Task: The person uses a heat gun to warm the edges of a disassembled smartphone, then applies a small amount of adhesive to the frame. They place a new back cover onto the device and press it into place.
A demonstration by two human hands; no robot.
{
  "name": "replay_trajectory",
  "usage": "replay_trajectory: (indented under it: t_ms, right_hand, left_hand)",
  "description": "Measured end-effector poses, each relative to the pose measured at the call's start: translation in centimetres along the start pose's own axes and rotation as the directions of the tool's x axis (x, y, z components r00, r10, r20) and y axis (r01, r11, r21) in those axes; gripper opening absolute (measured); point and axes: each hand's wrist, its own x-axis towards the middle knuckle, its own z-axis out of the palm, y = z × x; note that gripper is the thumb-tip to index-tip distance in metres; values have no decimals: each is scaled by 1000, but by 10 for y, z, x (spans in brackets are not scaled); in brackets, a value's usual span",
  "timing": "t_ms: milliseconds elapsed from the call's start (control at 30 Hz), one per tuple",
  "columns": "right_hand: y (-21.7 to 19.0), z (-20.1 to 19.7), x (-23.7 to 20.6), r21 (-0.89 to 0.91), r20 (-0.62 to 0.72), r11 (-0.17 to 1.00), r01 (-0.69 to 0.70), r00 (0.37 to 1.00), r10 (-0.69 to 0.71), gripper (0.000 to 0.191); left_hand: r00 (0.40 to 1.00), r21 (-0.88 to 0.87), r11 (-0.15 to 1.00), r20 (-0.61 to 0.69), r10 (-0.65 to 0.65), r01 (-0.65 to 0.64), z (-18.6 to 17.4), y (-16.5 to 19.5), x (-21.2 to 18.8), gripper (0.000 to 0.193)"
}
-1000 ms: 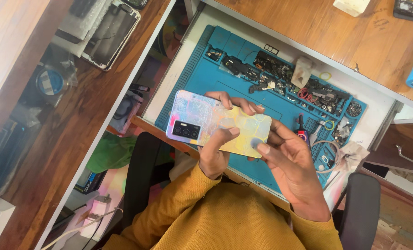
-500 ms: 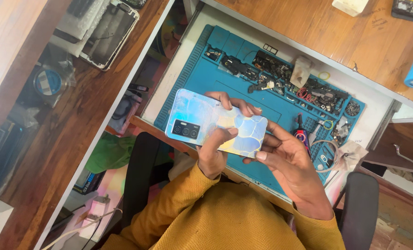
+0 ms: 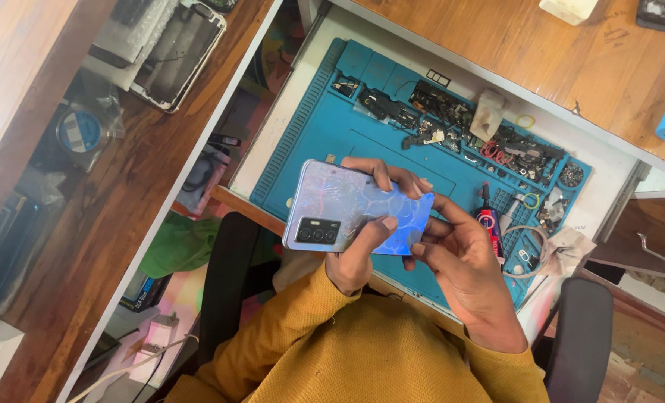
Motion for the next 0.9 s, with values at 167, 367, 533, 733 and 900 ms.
replay_trajectory:
  t_ms: [167,367,533,733,900]
  right_hand:
    - [1,-1,0,7,28,1000,30,999,-30,64]
    - [-3,1,-1,18,4,1000,15,1000,-15,60]
    - [-1,1,-1,30,15,999,30,999,-30,63]
    - [3,-1,-1,79,1,996,30,1000,-30,65]
    - [-2,-5,-4,71,9,997,24,1000,-25,66]
  left_hand:
    - [999,-3,999,-12,-44,44,4,5,-1,38]
    - [999,-7,999,-21,-50,49,2,3,-1,36]
    - [1000,-12,999,0,30,-30,2,-5,0,34]
    - [1000,-15,1000,3,-25,25,2,-6,-3,38]
    - [999,-37,998,-22,45,-46,3,-4,2,33]
